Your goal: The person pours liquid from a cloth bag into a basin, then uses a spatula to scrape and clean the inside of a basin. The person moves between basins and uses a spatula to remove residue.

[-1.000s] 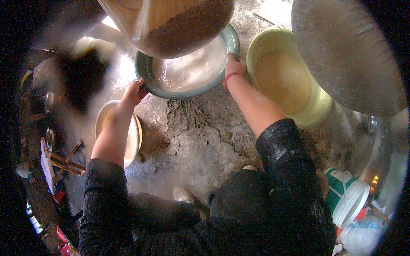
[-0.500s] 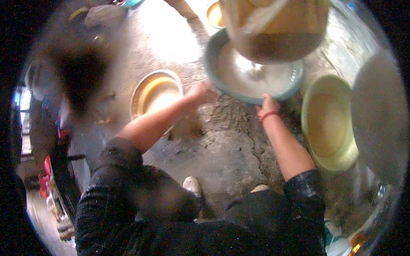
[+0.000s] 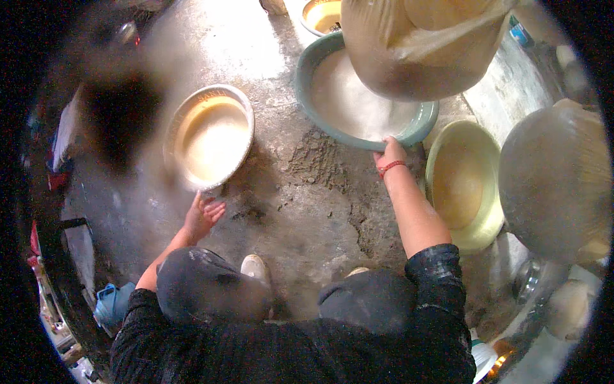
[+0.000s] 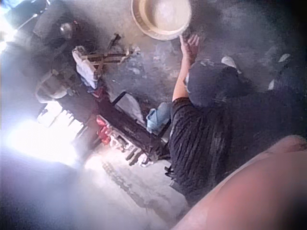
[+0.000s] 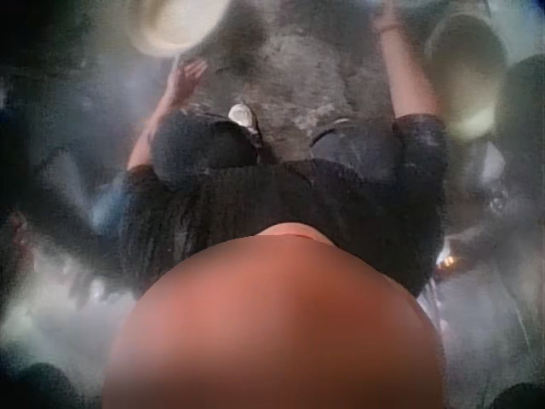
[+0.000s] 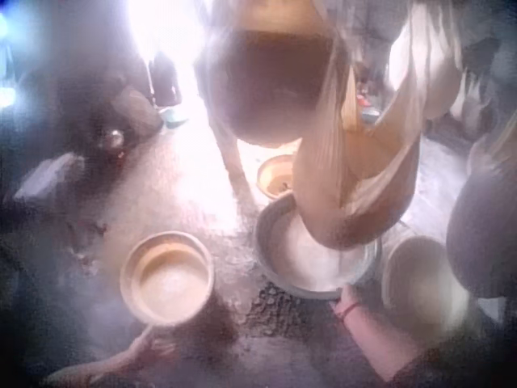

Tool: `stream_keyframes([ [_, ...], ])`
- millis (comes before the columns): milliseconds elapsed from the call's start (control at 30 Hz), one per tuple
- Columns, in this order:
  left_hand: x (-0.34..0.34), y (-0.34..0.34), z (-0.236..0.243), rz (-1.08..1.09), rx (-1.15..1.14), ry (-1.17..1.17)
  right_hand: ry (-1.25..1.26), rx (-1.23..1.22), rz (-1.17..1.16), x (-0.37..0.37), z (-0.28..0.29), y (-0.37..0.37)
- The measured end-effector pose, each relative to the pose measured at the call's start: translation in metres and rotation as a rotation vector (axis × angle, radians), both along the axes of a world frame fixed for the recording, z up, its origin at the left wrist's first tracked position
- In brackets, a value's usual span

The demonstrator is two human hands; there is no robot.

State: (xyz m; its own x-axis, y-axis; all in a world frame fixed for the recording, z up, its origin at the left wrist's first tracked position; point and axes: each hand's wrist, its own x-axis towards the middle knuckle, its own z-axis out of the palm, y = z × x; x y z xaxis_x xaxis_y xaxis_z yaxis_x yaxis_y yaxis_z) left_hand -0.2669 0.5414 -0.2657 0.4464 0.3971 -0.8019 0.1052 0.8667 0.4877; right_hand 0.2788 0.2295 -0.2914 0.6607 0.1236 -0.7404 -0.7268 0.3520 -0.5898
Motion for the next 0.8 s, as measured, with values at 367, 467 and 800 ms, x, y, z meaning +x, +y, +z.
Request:
stream_keyframes([
  [367,0.034,0.040,-0.071,0.294,0.024,-0.139,0.018,0.018,0.235,-0.014,0.055,-0.039],
  [467,0.036,0.042,-0.088,0.319,-0.092,-0.230,0.136,-0.041,0.415,-0.047,0.107,-0.049],
  [800,0.050,0.041,-0.092,0.569,-0.147,-0.229,-0.165,0.042,0.414,-0.194,0.320,-0.060],
])
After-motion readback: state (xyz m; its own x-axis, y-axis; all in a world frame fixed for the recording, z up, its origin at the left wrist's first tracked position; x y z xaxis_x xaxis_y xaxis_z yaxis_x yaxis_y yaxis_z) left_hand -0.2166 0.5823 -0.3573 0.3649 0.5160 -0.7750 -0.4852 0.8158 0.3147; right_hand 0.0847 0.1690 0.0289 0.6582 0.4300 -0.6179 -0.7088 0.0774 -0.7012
